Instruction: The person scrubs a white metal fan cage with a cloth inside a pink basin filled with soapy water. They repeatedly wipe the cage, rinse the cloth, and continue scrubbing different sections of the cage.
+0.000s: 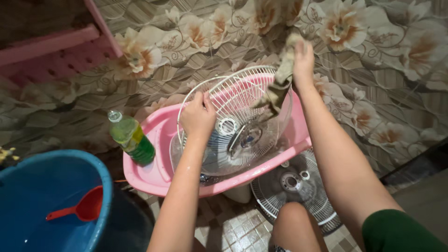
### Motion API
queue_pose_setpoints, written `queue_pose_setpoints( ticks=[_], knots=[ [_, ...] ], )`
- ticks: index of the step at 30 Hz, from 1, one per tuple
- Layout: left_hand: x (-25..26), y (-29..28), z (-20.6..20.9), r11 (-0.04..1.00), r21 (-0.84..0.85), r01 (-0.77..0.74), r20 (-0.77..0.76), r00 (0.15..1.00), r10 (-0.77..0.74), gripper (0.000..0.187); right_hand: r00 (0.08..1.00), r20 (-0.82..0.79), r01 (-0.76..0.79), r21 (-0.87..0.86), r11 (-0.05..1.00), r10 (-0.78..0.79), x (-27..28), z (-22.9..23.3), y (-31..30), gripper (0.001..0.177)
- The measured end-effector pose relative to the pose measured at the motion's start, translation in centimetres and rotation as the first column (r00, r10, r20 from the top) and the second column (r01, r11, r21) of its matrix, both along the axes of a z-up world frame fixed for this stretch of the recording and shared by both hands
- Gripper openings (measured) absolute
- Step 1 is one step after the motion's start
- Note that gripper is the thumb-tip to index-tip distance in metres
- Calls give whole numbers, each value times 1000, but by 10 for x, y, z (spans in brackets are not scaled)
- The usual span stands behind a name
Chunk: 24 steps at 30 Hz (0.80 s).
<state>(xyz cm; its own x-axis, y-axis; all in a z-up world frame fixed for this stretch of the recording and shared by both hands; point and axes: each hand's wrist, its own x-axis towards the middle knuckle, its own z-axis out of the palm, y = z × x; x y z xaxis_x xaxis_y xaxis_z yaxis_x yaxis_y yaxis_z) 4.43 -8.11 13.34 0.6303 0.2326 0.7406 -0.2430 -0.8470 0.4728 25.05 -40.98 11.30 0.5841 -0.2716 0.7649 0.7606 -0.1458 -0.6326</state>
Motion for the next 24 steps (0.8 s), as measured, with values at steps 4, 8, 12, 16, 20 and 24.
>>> queue_pose_setpoints(
  ticks=[4,8,12,16,20,24],
  knots=[
    [9,-3,-3,1000,5,15,15,1000,-15,29,982,162,128,-181,975,-99,-29,55,48,38],
    [13,-6,-5,999,-11,50,84,995,-49,30,997,-69,13,-128,992,-22,-81,85,117,37],
    [14,-6,-2,999,-33,-22,-12,1000,21,35,900,177,426,-549,719,-398,-138,51,148,27],
    [18,-5,-10,999,-47,-27,-40,999,25,36,823,284,567,-366,738,-492,-146,-21,146,30],
    [22,4,-5,995,-68,-77,-56,996,74,42,911,15,374,-452,810,-412,-163,-100,134,38],
    [13,16,-4,995,24,-95,-141,985,97,50,854,-389,69,-574,816,-345,-192,-159,105,41]
  ],
)
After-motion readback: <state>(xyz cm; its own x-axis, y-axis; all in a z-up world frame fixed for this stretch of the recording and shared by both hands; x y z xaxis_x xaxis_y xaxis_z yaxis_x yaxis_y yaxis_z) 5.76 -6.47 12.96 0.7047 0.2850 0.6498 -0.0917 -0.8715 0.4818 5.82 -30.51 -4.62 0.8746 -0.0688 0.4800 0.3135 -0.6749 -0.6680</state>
